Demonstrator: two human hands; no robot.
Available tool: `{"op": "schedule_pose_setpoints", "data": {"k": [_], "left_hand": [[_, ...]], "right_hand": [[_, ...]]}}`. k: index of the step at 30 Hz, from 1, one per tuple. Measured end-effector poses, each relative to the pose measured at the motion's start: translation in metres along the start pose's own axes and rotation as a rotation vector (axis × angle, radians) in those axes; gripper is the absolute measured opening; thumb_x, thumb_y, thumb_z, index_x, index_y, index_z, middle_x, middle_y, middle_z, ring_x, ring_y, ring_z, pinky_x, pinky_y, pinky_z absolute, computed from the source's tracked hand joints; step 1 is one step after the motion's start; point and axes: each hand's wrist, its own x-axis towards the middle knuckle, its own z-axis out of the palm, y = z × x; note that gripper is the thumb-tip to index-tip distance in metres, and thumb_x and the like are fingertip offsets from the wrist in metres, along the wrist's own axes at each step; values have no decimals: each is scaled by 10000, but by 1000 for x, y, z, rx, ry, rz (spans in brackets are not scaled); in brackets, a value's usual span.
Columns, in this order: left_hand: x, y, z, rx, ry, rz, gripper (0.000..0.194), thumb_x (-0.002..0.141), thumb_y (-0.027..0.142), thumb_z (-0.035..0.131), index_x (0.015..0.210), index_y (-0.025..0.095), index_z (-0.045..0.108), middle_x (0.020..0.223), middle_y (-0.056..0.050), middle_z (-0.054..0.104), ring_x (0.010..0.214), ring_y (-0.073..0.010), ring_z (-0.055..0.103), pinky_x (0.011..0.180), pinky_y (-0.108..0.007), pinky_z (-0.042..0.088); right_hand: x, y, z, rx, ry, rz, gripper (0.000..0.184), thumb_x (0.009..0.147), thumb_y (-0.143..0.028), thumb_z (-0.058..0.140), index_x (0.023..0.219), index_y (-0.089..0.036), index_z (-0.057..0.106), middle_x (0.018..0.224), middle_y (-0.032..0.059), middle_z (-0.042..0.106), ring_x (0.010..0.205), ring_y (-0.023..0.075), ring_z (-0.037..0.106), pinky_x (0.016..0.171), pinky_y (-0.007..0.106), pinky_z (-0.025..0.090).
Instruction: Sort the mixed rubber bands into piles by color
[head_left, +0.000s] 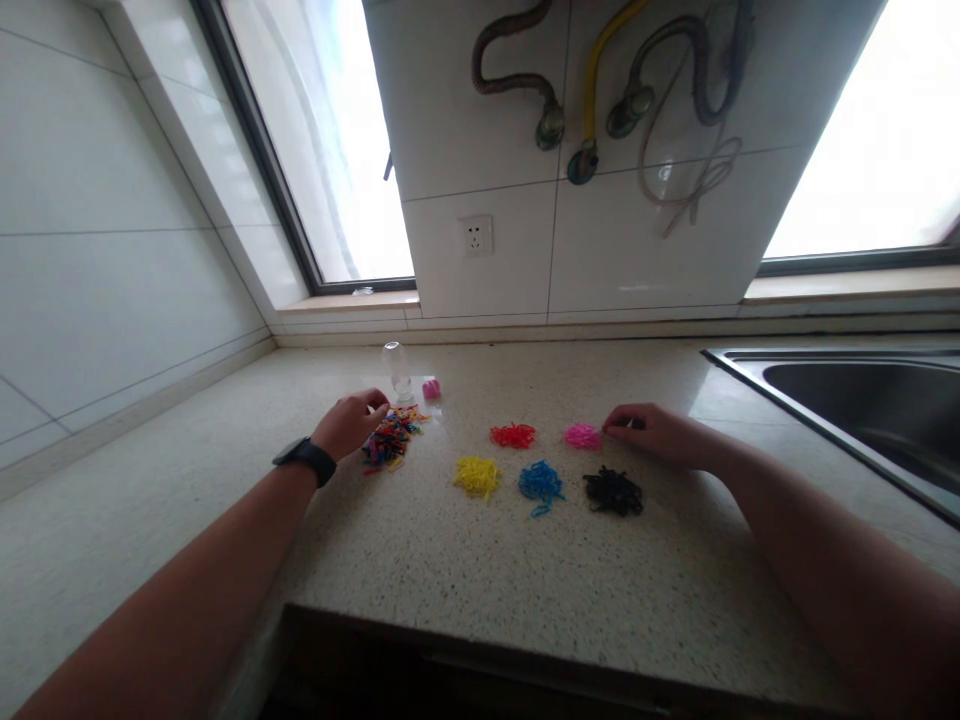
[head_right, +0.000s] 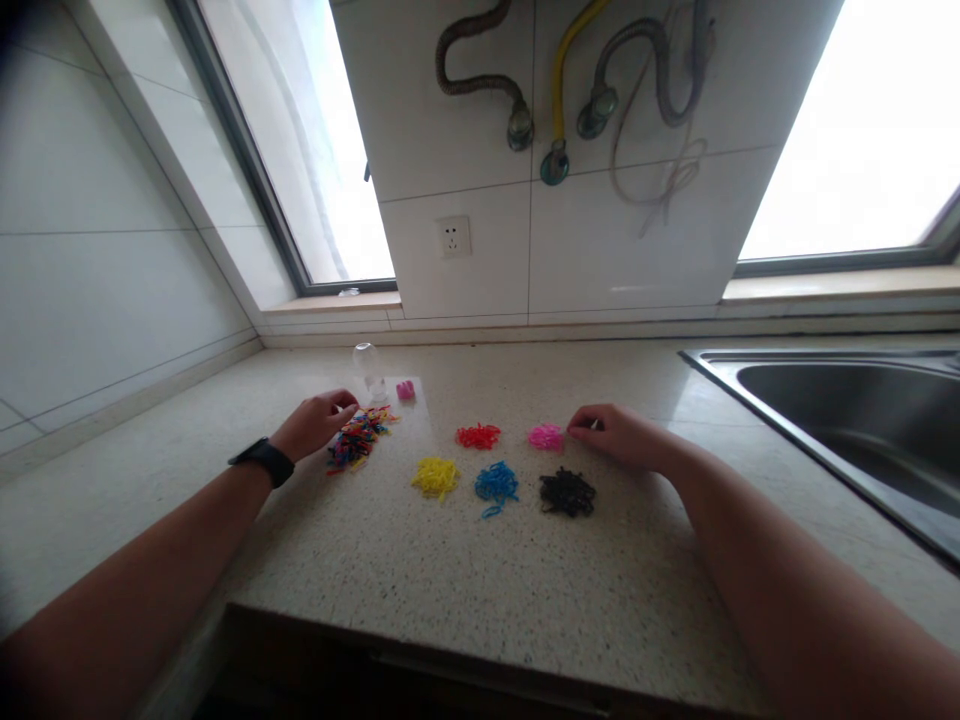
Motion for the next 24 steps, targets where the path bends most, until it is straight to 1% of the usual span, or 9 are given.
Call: {"op": "schedule_pose_setpoints", "data": {"k": [6, 11, 15, 20, 24], "left_hand": [[-1, 0, 1, -14, -19, 34, 292, 899, 422, 487, 934, 211, 687, 852, -34, 724, 748, -181, 652, 678, -265, 444], [0, 0, 1, -21, -21, 42, 304, 906, 430, 489, 951, 213, 698, 874, -35, 726, 762, -178, 652, 692, -266, 446], [-1, 4, 0, -26, -20, 42, 306, 908, 434, 493, 954, 215, 703, 856, -30, 724, 720, -169, 640, 675, -269, 442], [-2, 9, -2, -44, -14, 52, 291, 900, 430, 516, 937, 215, 708, 844, -31, 718, 719, -166, 631, 660, -266, 441], [-2, 13, -3, -69, -6, 50, 270, 887, 416, 535, 922, 213, 710, 816, -27, 708, 698, -164, 618, 653, -272, 437]], "right_hand": [[0, 2, 0, 9, -13, -23, 389, 887, -506, 527, 1010, -197, 729, 976, 86, 736, 850, 233, 656, 750, 340, 475], [1, 2, 0, 6, -10, -6, 389, 886, -509, 528, 1005, -197, 727, 969, 85, 735, 841, 232, 658, 755, 345, 480], [1, 3, 0, 13, -12, -22, 403, 887, -523, 519, 1005, -197, 726, 967, 87, 735, 837, 234, 654, 751, 351, 482], [0, 1, 0, 41, 4, -16, 393, 863, -525, 542, 982, -203, 734, 949, 88, 738, 839, 239, 644, 768, 364, 485], [-1, -2, -1, 39, 1, -15, 393, 855, -526, 549, 983, -204, 735, 935, 82, 735, 827, 233, 640, 754, 355, 481]]}}
